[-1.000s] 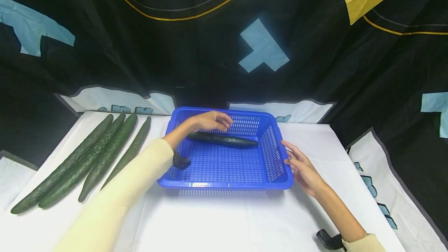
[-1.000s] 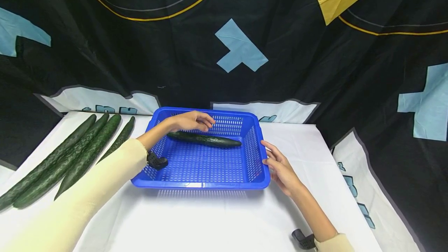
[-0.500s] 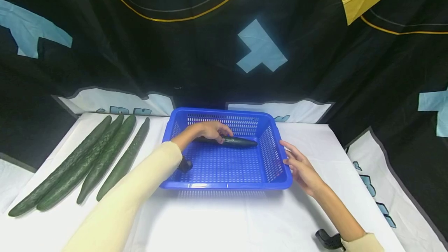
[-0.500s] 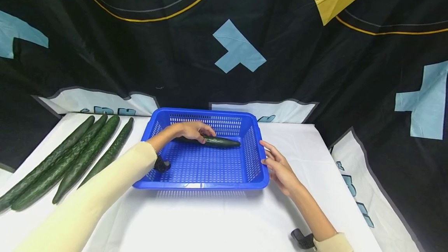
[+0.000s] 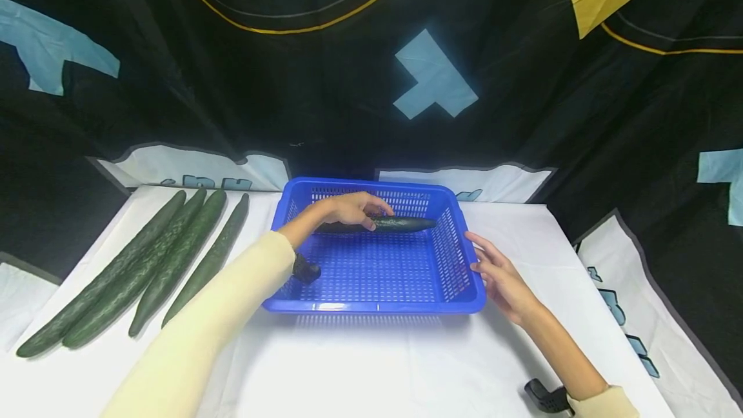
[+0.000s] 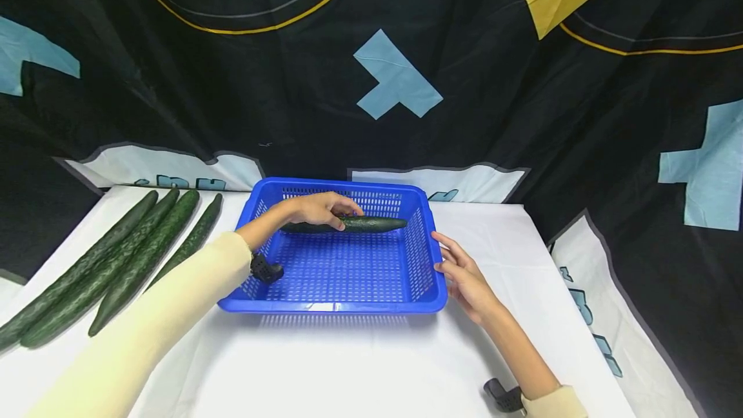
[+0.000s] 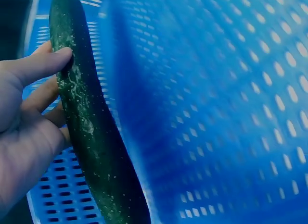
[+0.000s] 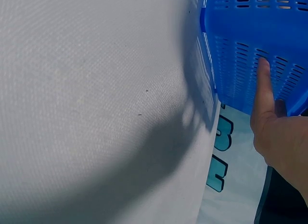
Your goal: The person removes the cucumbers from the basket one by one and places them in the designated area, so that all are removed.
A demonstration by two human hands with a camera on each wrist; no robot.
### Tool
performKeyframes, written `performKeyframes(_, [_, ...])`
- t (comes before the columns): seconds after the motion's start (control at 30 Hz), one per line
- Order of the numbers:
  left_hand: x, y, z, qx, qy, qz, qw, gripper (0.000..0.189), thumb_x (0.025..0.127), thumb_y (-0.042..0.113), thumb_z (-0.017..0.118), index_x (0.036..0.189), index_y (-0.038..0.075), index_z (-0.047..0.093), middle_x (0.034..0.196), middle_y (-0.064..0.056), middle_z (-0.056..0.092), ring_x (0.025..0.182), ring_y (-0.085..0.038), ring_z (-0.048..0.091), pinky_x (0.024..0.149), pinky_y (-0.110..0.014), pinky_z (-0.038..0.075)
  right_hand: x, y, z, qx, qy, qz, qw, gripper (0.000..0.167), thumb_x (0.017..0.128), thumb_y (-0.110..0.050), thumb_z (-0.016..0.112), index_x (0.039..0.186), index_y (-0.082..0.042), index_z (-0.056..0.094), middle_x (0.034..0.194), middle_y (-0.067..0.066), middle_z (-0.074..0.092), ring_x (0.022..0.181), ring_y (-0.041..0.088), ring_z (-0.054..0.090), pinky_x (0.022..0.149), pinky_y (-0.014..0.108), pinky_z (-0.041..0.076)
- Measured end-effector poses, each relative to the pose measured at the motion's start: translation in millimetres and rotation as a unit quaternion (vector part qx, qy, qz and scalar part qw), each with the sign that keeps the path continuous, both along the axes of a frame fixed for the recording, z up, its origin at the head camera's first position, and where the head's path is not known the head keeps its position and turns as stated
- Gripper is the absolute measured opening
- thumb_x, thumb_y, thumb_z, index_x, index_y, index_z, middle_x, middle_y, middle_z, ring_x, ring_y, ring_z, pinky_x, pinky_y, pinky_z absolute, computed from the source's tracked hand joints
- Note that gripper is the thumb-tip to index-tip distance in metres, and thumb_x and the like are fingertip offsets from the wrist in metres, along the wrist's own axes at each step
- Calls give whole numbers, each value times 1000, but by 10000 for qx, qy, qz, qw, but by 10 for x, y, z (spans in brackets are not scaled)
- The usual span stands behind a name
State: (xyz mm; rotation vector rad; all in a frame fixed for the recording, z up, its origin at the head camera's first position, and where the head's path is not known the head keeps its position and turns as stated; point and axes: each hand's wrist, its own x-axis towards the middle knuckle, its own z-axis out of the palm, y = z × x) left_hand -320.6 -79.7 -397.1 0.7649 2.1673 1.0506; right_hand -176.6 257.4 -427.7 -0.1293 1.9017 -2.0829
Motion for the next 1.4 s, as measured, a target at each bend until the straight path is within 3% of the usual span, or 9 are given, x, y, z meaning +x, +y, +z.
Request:
performKeyframes(0.2, [40, -53, 244, 819, 452, 61, 9956, 47, 94, -4, 61, 139, 8, 56, 142, -12, 53, 136, -32, 44, 104, -46, 45, 8, -4, 8, 17, 0, 21, 10000, 66, 96, -1, 44, 158, -15, 25, 154, 20, 29, 109, 20, 61, 85, 34, 55])
performKeyframes(0.4, [103, -153, 562, 1253, 1126, 180, 9856, 48, 95, 3, 62, 141, 8, 52, 143, -10, 54, 135, -28, 47, 105, -46, 43, 4, -4, 7, -46, 20, 41, 10000, 66, 97, -1, 44, 158, -15, 25, 149, 15, 36, 105, 19, 62, 81, 32, 55])
performKeyframes(0.53, [168, -251, 778, 1330, 1462, 606, 9784, 49, 94, 10, 65, 141, 12, 53, 141, -7, 55, 131, -25, 51, 105, -48, 43, 1, -2, 15, -82, 24, -10, 10000, 66, 96, -1, 44, 158, -16, 27, 145, 11, 40, 101, 17, 61, 78, 30, 55])
performKeyframes(0.7, [313, -466, 950, 1248, 1865, 1255, 9664, 49, 93, 13, 66, 141, 15, 54, 136, -6, 59, 123, -24, 56, 101, -51, 46, 4, -15, 23, -83, -47, -45, 9999, 66, 96, -1, 45, 157, -16, 27, 148, 13, 37, 105, 18, 61, 81, 31, 55])
performKeyframes(0.93, [533, -892, 1031, 1094, 2159, 1930, 9509, 50, 94, 11, 67, 142, 10, 53, 136, -16, 58, 123, -35, 56, 102, -56, 44, 17, -14, 26, -27, -12, -14, 10000, 67, 96, -1, 44, 158, -15, 25, 152, 19, 31, 106, 19, 61, 82, 31, 55])
performKeyframes(1.13, [764, -1307, 1047, 738, 2054, 2625, 9399, 52, 96, 14, 65, 145, 10, 47, 145, -19, 49, 134, -40, 43, 105, -61, 37, 49, -16, 19, -1, -62, -49, 10000, 67, 96, -2, 45, 158, -15, 25, 150, 17, 32, 103, 18, 61, 80, 31, 56])
performKeyframes(1.4, [987, -2008, 845, 289, 1698, 3136, 9338, 60, 99, 16, 62, 152, 8, 35, 150, -27, 39, 138, -49, 33, 104, -68, 32, 67, -33, 34, 39, -43, -58, 10000, 68, 95, -2, 46, 158, -14, 24, 156, 20, 26, 108, 20, 61, 85, 33, 55])
